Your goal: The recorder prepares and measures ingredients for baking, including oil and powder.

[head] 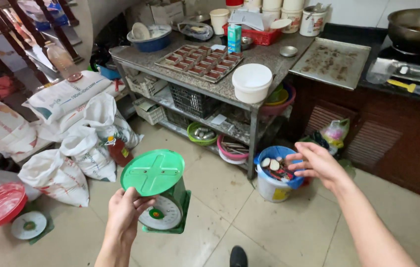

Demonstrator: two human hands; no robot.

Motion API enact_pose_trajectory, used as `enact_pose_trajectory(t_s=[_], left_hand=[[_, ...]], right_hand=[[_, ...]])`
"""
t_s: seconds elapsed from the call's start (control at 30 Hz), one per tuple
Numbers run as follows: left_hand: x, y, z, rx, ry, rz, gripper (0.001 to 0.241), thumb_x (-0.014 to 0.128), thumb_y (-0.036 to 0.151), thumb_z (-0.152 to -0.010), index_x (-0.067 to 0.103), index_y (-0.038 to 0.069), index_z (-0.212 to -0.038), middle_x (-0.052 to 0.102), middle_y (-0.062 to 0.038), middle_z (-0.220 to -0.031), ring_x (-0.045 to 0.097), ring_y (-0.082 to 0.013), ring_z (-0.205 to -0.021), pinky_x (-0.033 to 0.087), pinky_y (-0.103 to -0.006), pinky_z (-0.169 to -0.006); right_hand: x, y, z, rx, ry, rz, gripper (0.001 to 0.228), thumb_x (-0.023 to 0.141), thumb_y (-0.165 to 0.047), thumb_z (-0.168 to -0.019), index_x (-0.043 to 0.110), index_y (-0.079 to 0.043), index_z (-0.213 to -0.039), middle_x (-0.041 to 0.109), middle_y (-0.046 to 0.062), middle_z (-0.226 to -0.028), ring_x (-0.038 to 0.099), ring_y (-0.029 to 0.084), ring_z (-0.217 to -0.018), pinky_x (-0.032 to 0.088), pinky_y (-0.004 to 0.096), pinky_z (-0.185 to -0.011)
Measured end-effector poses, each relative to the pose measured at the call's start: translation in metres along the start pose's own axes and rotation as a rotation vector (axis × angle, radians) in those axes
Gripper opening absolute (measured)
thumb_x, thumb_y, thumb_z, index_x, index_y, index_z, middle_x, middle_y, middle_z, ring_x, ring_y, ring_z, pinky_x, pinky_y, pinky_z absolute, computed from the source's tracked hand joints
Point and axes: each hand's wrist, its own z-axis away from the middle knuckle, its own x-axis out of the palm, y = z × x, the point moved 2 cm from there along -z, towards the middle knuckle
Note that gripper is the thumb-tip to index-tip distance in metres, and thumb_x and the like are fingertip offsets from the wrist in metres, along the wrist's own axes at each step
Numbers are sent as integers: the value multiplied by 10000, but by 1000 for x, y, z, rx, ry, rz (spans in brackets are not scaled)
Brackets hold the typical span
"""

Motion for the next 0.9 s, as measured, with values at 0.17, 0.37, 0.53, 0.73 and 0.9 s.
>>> enact_pose_trajectory(t_s=[0.17,0.37,0.53,0.73,0.9], left_hand=[[80,42,-91,-5,-12,-52,244,517,39,-1157,555,-124,-1336,701,-281,-1096,778,-395,-939,623,-433,-785],[146,87,-183,19,-33,-76,270,551,24,-1142,575,-153,-1345,694,-293,-1041,725,-353,-887,627,-446,-796],[203,110,-279,17,-124,-77,326,569,52,-1152,549,-155,-1403,699,-319,-1073,735,-370,-888,629,-444,-784],[301,141,-394,-56,-332,-104,376,595,100,-1157,595,-138,-1448,720,-297,-1125,744,-357,-883,647,-436,-784],[401,138,-469,-101,-522,-46,216,617,22,-1095,636,-94,-1276,519,-85,-811,630,-220,-701,675,-397,-771]], right_hand=[[25,-18,-162,107,-7,-83,477,589,-309,-1214,593,-1,-1577,788,283,-1378,756,419,-1071,619,503,-841],[61,-14,-323,197,69,-66,544,626,-376,-1197,592,-20,-1607,753,243,-1435,774,413,-1121,653,528,-905],[72,-8,-407,246,201,-148,656,646,-446,-1178,533,15,-1630,646,259,-1517,729,435,-1256,665,571,-984],[88,25,-473,344,397,-233,975,694,-667,-1035,575,95,-1630,613,364,-1583,685,529,-1343,643,663,-1020],[65,42,-460,178,579,-276,564,596,-178,-1166,470,159,-1600,695,308,-1162,746,351,-920,686,415,-784]])
